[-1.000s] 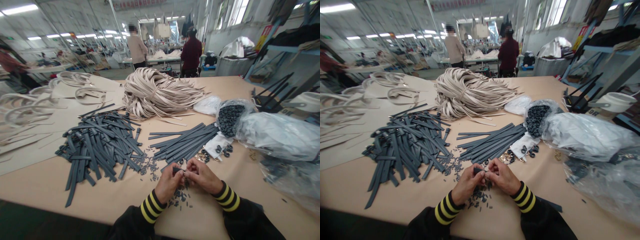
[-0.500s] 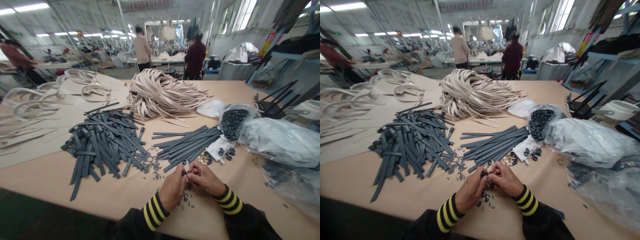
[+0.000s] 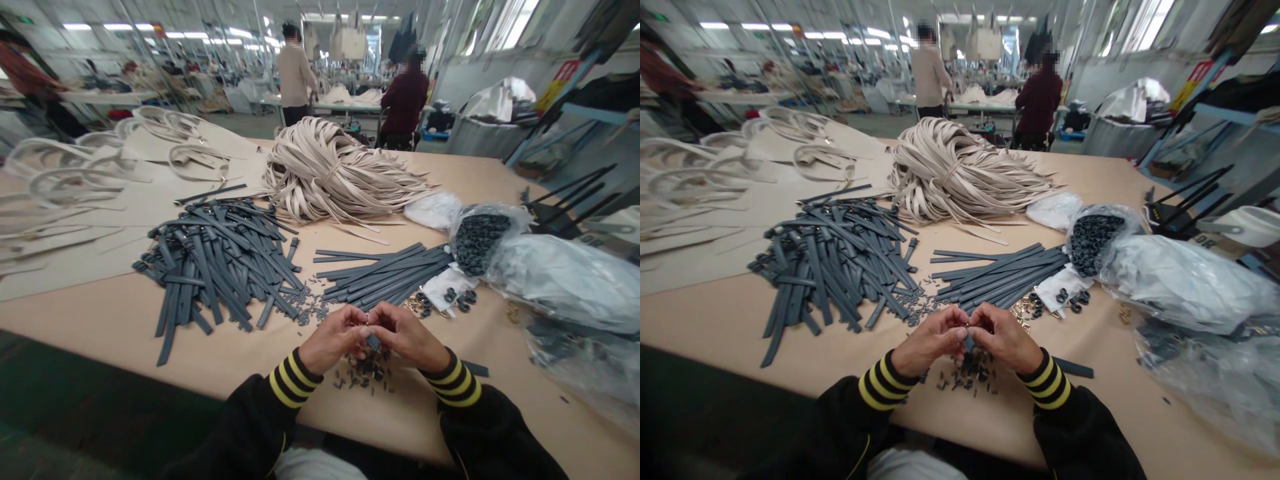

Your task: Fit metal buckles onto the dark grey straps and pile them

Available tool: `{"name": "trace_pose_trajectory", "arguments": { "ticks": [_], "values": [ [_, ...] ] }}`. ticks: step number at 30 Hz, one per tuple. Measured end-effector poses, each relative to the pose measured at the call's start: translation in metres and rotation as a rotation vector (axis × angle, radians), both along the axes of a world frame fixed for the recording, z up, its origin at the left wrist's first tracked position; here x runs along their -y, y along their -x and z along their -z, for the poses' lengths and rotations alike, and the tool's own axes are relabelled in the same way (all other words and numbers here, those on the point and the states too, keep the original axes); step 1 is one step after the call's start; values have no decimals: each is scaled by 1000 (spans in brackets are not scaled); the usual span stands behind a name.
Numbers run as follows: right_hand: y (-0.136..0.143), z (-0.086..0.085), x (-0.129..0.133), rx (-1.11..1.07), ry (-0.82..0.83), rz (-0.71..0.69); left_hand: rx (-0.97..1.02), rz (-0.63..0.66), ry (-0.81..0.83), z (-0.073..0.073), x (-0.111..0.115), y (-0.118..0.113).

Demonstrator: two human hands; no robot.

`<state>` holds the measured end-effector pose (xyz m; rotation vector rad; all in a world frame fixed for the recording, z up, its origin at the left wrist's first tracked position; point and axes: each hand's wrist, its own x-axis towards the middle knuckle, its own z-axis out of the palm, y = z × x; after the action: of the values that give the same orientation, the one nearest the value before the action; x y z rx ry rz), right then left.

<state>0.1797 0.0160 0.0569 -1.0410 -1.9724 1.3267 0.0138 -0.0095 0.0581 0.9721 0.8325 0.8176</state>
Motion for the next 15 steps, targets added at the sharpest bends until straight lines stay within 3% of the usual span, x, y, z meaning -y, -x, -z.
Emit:
{"name": "trace_pose_trajectory", "arguments": {
  "ticks": [6, 15],
  "values": [
    [4, 4, 6, 45, 60, -7, 31, -13, -1, 15, 2, 6],
    [1, 2, 13, 67, 351, -155, -130, -226, -29, 33, 4, 12]
  ]
}}
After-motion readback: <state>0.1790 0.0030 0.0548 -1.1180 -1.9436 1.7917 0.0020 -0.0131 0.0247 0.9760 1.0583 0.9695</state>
